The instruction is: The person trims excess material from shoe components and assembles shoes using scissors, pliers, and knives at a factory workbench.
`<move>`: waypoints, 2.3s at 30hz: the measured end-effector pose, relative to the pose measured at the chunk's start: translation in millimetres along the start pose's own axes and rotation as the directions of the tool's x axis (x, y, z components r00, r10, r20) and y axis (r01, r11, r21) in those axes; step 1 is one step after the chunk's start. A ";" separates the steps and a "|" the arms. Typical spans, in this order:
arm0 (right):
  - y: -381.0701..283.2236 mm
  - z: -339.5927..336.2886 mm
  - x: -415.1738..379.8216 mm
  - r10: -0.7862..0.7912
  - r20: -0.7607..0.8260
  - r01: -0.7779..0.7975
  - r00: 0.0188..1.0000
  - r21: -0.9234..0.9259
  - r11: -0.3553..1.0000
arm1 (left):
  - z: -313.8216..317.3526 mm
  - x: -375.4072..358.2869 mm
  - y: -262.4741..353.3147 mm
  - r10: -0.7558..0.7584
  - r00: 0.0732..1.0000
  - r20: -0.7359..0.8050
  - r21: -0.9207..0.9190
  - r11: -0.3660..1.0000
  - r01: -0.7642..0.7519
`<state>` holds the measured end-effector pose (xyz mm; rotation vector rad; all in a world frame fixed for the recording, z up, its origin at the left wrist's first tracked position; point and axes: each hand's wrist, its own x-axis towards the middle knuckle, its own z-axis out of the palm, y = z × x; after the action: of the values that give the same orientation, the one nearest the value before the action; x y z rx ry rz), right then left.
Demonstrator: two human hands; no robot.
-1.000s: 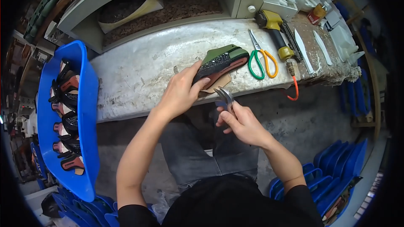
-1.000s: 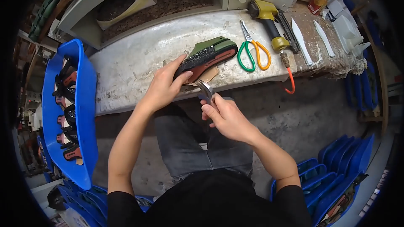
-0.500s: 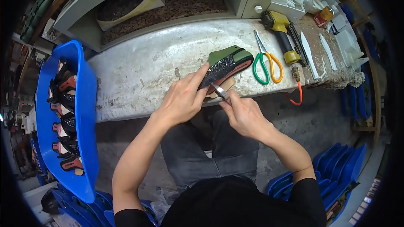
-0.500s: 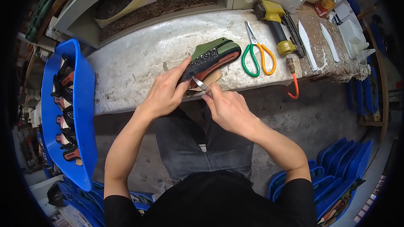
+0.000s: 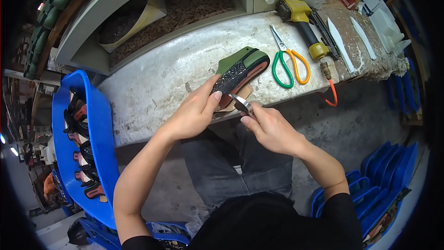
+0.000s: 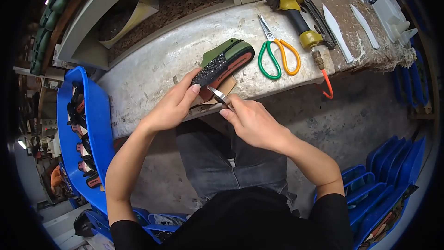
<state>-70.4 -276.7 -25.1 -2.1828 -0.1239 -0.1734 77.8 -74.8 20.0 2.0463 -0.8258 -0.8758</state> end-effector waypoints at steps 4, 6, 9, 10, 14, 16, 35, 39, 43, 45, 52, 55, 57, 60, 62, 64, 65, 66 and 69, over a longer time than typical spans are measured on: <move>3.0 -0.7 2.1 0.028 0.030 -0.028 0.999 -0.009 1.000 | 5.6 -0.2 4.2 -0.003 0.998 -0.057 0.144 0.990 0.011; 1.1 1.7 -0.3 0.086 0.037 -0.082 0.996 -0.103 0.991 | 6.7 0.3 5.9 0.033 0.997 -0.073 0.180 0.983 -0.020; 2.4 6.8 -5.5 0.131 0.046 -0.123 0.990 -0.155 0.980 | 9.6 -3.6 7.1 0.040 0.997 -0.066 0.162 0.986 -0.029; 5.9 9.0 -3.5 0.133 0.045 -0.124 0.990 -0.168 0.978 | 8.0 -1.7 8.1 0.043 0.997 -0.063 0.133 0.990 -0.035; 11.8 20.2 -6.7 0.156 0.022 -0.153 0.987 -0.098 0.983 | 8.3 1.1 8.5 0.015 0.999 -0.044 0.119 0.993 -0.010; 11.2 23.3 -12.6 0.153 0.024 -0.154 0.988 0.044 0.987 | 13.5 -2.7 8.0 -0.031 0.996 -0.086 0.165 0.985 0.045; -3.9 23.7 -24.1 0.316 -0.052 -0.295 0.947 0.245 0.924 | 19.7 8.7 15.6 -0.084 0.982 -0.170 0.273 0.953 0.129; -16.3 27.6 -20.7 0.338 -0.132 -0.259 0.932 0.409 0.875 | 18.2 8.3 11.7 -0.097 0.983 -0.157 0.254 0.958 0.135; -14.1 63.1 3.1 0.081 -0.511 0.017 0.856 0.183 0.983 | 8.8 6.5 -0.9 -0.007 0.996 -0.084 0.167 0.986 0.021; -10.0 69.9 6.0 0.076 -0.548 0.029 0.833 0.182 0.983 | 5.5 9.7 -4.3 0.001 0.997 -0.073 0.138 0.990 0.009; -9.1 64.7 21.2 0.178 -0.515 -0.034 0.839 0.277 0.960 | 9.3 8.8 -17.8 0.061 0.993 -0.099 0.098 0.994 -0.052; -4.0 68.4 19.4 0.194 -0.460 -0.071 0.867 0.271 0.960 | 14.5 7.1 -22.2 0.043 0.996 -0.084 0.050 0.998 -0.039; -1.2 64.7 25.9 0.188 -0.423 -0.079 0.886 0.261 0.962 | 9.4 10.8 -19.1 0.044 0.996 -0.082 0.027 0.999 -0.042; 2.5 57.4 31.9 0.195 -0.378 -0.096 0.905 0.265 0.959 | 7.3 12.5 -20.6 0.038 0.995 -0.089 0.012 0.999 -0.037; 0.9 55.4 27.9 0.228 -0.346 -0.128 0.910 0.287 0.949 | 7.8 11.0 -18.5 0.024 0.997 -0.067 0.011 1.000 -0.024; 7.0 55.4 37.5 0.224 -0.359 -0.123 0.906 0.282 0.951 | 1.3 15.9 -16.5 0.037 0.996 -0.084 0.006 0.999 -0.037; 11.9 59.2 37.1 0.240 -0.357 -0.139 0.903 0.285 0.948 | 3.1 15.3 -17.9 0.033 0.996 -0.088 -0.012 0.999 -0.034; 15.5 63.5 35.1 0.259 -0.357 -0.156 0.897 0.293 0.943 | 5.3 13.7 -18.8 0.027 0.996 -0.088 -0.027 0.999 -0.029; 10.7 57.3 24.9 0.355 -0.292 -0.203 0.888 0.445 0.872 | 8.3 7.4 -14.5 0.051 0.994 -0.095 0.020 0.999 -0.050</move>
<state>-39.7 -235.6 -62.3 -1.6942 0.3485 -0.3511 79.2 -76.2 1.8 2.0568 -0.8319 -0.7393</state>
